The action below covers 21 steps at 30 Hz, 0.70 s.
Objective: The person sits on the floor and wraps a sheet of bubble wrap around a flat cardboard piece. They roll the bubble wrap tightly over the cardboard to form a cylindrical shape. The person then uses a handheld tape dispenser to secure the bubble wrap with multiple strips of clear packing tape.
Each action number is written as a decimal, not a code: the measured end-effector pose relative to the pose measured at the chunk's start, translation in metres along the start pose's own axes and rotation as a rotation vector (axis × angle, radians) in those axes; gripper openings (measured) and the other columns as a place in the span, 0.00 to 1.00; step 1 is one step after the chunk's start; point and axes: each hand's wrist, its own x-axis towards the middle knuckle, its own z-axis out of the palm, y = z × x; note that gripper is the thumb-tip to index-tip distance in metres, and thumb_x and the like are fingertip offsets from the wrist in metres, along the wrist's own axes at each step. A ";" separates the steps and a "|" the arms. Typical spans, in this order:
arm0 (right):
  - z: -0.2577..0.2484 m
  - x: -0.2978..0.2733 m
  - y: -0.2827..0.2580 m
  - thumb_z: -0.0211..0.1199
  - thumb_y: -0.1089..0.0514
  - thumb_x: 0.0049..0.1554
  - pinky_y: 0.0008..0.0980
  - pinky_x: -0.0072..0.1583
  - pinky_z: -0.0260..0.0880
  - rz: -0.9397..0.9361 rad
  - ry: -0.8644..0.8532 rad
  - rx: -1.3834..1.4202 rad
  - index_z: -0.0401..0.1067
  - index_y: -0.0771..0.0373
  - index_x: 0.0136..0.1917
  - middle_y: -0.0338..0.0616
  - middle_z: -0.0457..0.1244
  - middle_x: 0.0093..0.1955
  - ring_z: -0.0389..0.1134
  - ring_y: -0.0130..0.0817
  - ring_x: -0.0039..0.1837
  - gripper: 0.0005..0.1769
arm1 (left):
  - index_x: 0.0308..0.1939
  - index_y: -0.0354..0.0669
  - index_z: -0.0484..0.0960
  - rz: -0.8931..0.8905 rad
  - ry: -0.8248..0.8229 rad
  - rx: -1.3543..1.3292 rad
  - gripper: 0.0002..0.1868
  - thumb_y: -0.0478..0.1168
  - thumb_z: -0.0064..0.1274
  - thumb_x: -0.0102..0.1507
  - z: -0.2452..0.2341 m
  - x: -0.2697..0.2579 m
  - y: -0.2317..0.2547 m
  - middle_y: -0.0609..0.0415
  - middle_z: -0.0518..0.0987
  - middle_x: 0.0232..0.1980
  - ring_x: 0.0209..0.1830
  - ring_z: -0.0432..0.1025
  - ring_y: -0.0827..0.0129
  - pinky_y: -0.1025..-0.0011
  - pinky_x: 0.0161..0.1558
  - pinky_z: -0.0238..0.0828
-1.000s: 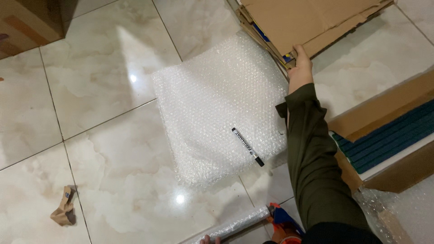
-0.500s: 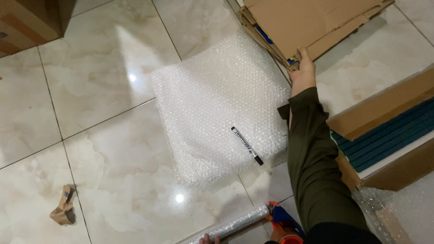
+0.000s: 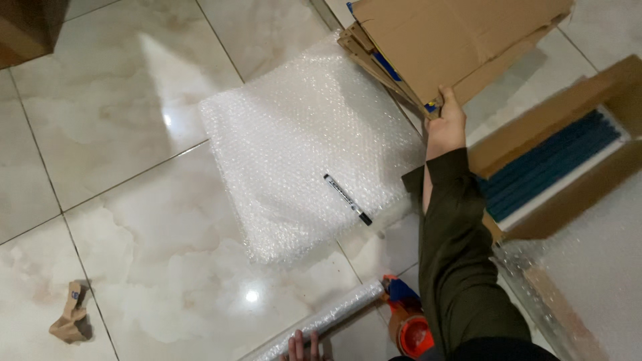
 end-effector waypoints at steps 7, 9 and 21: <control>-0.034 -0.105 -0.005 0.58 0.55 0.50 0.27 0.56 0.71 -0.043 -0.063 0.198 0.70 0.65 0.52 0.45 0.67 0.51 0.69 0.35 0.51 0.17 | 0.71 0.60 0.51 -0.071 -0.357 -0.009 0.34 0.57 0.27 0.60 -0.066 0.063 0.015 0.55 0.49 0.75 0.75 0.44 0.66 0.60 0.69 0.36; -0.047 -0.090 0.005 0.61 0.56 0.47 0.30 0.55 0.73 -0.061 0.054 0.237 0.68 0.65 0.55 0.47 0.66 0.53 0.69 0.36 0.52 0.22 | 0.69 0.60 0.57 -0.089 -0.328 0.000 0.32 0.57 0.27 0.60 -0.067 0.064 0.017 0.54 0.55 0.73 0.73 0.47 0.66 0.61 0.68 0.38; -0.070 -0.099 0.039 0.56 0.72 0.46 0.41 0.67 0.55 -0.529 0.147 -0.009 0.44 0.61 0.66 0.54 0.47 0.70 0.51 0.45 0.70 0.38 | 0.70 0.59 0.56 -0.054 -0.348 0.024 0.38 0.58 0.35 0.54 -0.062 0.050 0.011 0.49 0.54 0.74 0.74 0.45 0.62 0.57 0.69 0.33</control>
